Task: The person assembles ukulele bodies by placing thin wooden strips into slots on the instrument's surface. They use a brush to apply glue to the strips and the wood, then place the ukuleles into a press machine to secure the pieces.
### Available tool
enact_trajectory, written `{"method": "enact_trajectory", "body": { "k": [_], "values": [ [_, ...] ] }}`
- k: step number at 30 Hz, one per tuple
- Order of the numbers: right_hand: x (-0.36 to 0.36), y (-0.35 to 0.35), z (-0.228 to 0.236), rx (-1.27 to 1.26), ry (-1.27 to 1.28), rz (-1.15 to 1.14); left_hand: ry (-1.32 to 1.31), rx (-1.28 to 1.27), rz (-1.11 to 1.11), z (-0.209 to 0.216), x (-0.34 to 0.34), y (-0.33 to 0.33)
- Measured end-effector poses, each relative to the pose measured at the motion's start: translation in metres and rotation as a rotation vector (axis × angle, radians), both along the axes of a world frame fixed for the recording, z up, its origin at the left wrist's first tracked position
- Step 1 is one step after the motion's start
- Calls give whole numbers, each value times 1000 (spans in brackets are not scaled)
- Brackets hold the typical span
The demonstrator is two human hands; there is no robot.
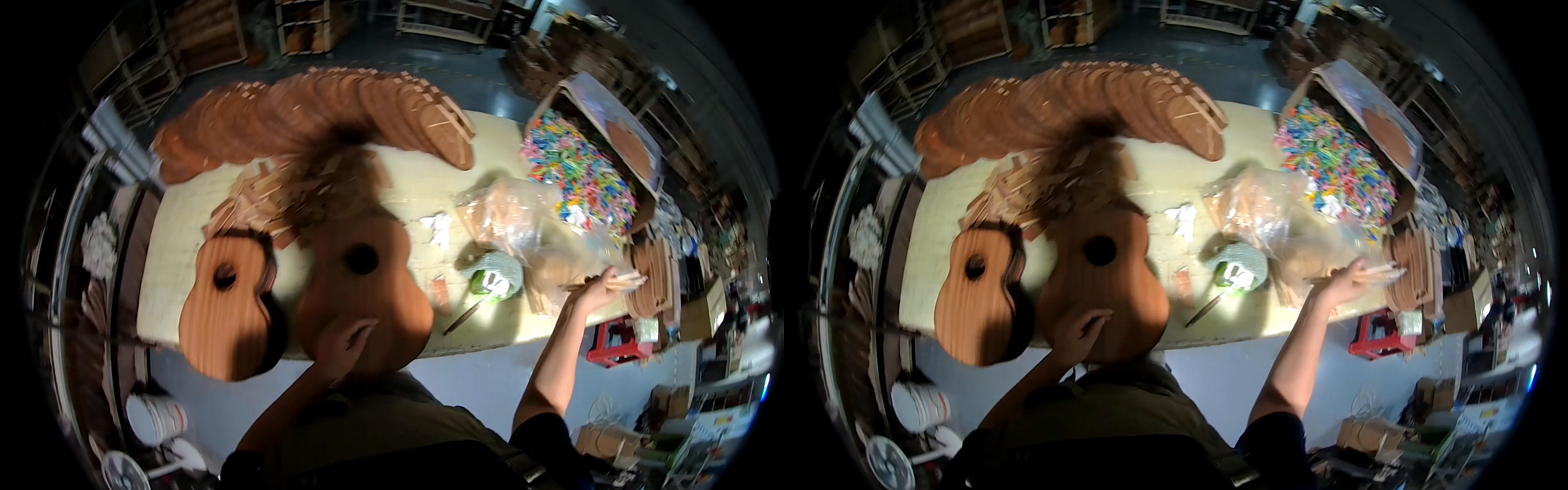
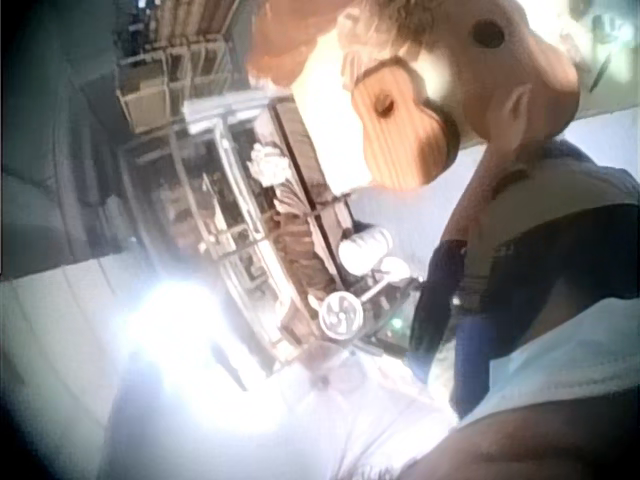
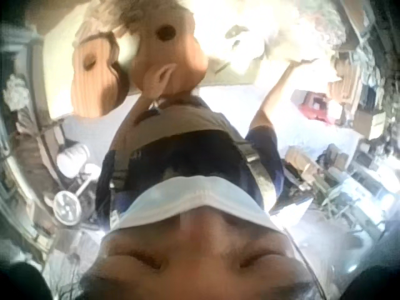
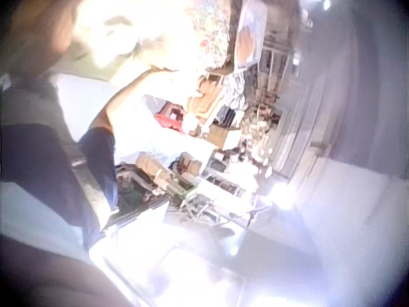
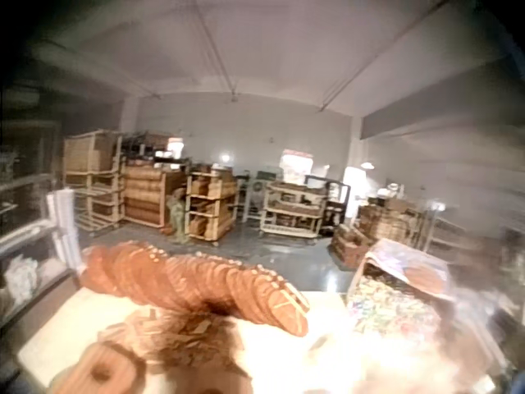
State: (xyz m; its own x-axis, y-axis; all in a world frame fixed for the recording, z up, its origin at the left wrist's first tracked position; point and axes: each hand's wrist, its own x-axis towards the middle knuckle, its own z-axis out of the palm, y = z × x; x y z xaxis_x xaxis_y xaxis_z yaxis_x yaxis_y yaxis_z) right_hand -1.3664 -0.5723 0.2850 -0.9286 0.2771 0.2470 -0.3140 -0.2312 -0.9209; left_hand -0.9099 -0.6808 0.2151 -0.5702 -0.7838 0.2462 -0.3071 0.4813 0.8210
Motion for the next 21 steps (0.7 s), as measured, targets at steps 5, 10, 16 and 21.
{"method": "enact_trajectory", "body": {
  "k": [5,10,16,21],
  "values": [
    [172,-32,11,-192,141,715,-29,-76,-31,-2,4,-3],
    [279,-90,-69,452,728,1091,77,-133,-71,-14,2,-3],
    [275,-101,-52,1143,927,1466,58,-166,-317,-17,28,-1],
    [267,-85,-24,1063,979,1231,173,-110,-298,-13,29,-2]
  ]
}}
